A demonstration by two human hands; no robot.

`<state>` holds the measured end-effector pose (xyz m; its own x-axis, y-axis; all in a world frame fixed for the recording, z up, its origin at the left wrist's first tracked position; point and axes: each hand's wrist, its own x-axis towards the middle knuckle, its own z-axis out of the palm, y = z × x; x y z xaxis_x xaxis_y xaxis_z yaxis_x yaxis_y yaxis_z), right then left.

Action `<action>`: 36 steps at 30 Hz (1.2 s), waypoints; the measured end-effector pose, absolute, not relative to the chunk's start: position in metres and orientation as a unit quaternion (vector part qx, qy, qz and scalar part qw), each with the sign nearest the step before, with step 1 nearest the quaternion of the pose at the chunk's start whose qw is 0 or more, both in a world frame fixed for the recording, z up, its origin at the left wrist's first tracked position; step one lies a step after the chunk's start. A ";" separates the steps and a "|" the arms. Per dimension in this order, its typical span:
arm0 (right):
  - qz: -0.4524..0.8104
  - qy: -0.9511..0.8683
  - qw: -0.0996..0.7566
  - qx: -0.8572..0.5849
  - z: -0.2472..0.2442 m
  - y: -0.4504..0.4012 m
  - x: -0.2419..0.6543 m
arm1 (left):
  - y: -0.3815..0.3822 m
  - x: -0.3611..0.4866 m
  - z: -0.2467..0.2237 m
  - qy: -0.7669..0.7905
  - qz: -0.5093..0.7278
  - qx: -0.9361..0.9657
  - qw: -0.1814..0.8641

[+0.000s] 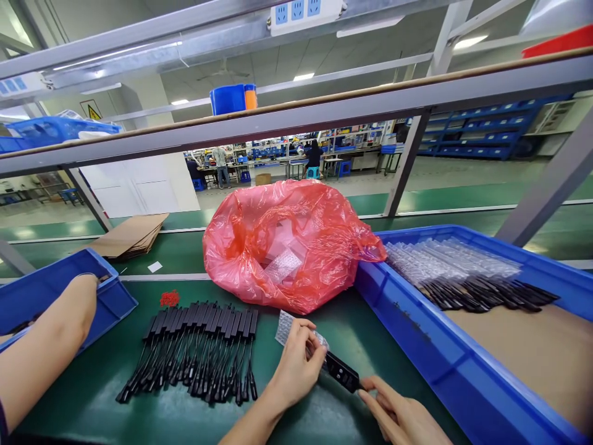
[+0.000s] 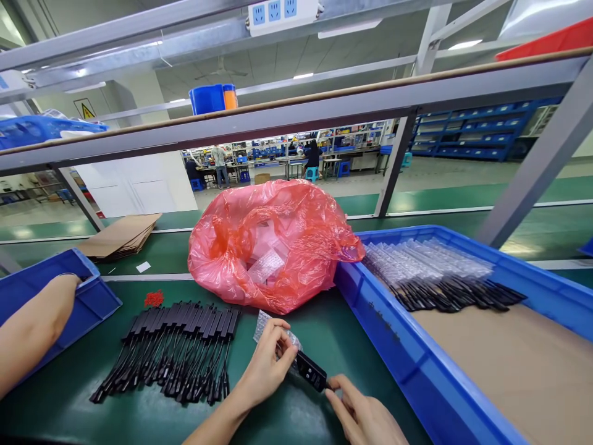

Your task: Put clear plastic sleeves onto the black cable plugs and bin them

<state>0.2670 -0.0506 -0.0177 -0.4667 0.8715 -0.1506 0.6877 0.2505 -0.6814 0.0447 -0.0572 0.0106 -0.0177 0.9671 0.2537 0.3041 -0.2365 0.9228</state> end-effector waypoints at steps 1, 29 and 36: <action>0.360 -0.774 0.139 -0.503 -0.017 -0.048 0.265 | -0.058 0.045 0.014 0.522 0.494 0.615 0.325; 0.318 -0.772 0.247 -0.492 0.023 0.000 0.248 | -0.069 -0.020 0.033 0.780 0.213 0.588 0.036; 0.580 -0.698 0.279 -0.315 0.046 -0.012 0.190 | -0.045 0.026 0.096 0.543 0.496 0.597 0.321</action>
